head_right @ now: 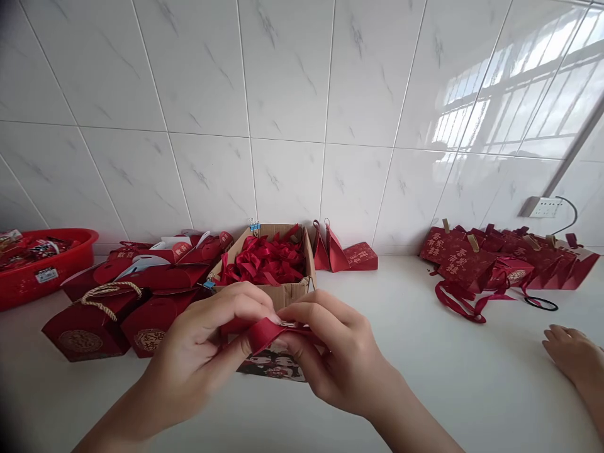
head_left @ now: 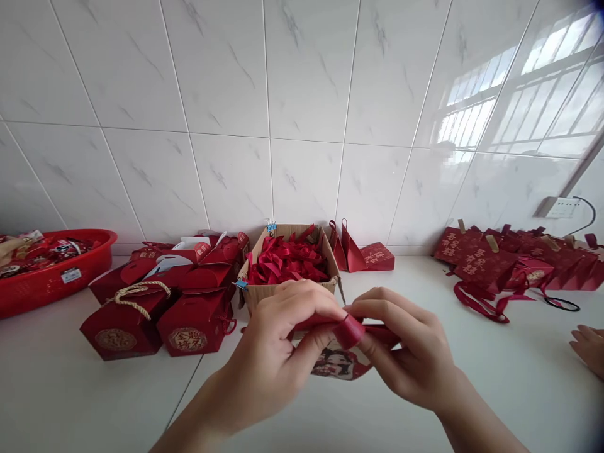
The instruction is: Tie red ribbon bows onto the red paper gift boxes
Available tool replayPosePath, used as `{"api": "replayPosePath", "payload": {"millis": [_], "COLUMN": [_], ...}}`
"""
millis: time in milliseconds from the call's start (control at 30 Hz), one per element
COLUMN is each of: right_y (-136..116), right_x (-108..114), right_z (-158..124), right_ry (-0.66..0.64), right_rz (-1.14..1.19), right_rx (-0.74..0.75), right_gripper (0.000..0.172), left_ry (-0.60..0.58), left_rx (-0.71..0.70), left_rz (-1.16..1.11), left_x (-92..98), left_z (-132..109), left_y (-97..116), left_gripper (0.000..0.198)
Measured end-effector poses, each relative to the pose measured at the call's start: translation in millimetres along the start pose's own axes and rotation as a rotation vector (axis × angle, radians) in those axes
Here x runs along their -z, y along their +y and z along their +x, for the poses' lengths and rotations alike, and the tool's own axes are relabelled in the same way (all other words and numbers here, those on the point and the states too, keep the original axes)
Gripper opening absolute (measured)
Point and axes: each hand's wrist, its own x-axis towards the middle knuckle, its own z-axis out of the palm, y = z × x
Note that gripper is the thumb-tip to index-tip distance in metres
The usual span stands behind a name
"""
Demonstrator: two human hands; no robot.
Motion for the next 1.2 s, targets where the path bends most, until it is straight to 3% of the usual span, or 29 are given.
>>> {"api": "replayPosePath", "payload": {"millis": [100, 267, 667, 933, 1067, 1200], "right_y": [1, 2, 6, 4, 4, 4], "right_x": [-1, -2, -5, -8, -11, -11], "right_z": [-1, -2, 1, 1, 1, 2], "right_ry": [-0.05, -0.076, -0.072, -0.04, 0.023, -0.013], "right_rz": [0.018, 0.045, 0.072, 0.112, 0.117, 0.119], "right_rx": [-0.08, -0.139, -0.232, -0.283, -0.272, -0.268], "right_gripper": [0.01, 0.004, 0.01, 0.009, 0.01, 0.011], "left_ry": [-0.023, 0.06, 0.174, 0.165, 0.125, 0.047], "left_rx": [0.078, 0.194, 0.247, 0.29, 0.357, 0.439], "left_rz": [-0.006, -0.045, -0.071, -0.107, -0.096, -0.052], "left_x": [-1.6, -4.9, -13.3, -10.9, -4.9, 4.2], "left_z": [-2, -4, -3, -2, -3, -2], "left_y": [1, 1, -7, -7, -5, -3], "left_gripper": [0.014, 0.011, 0.019, 0.021, 0.016, 0.012]}}
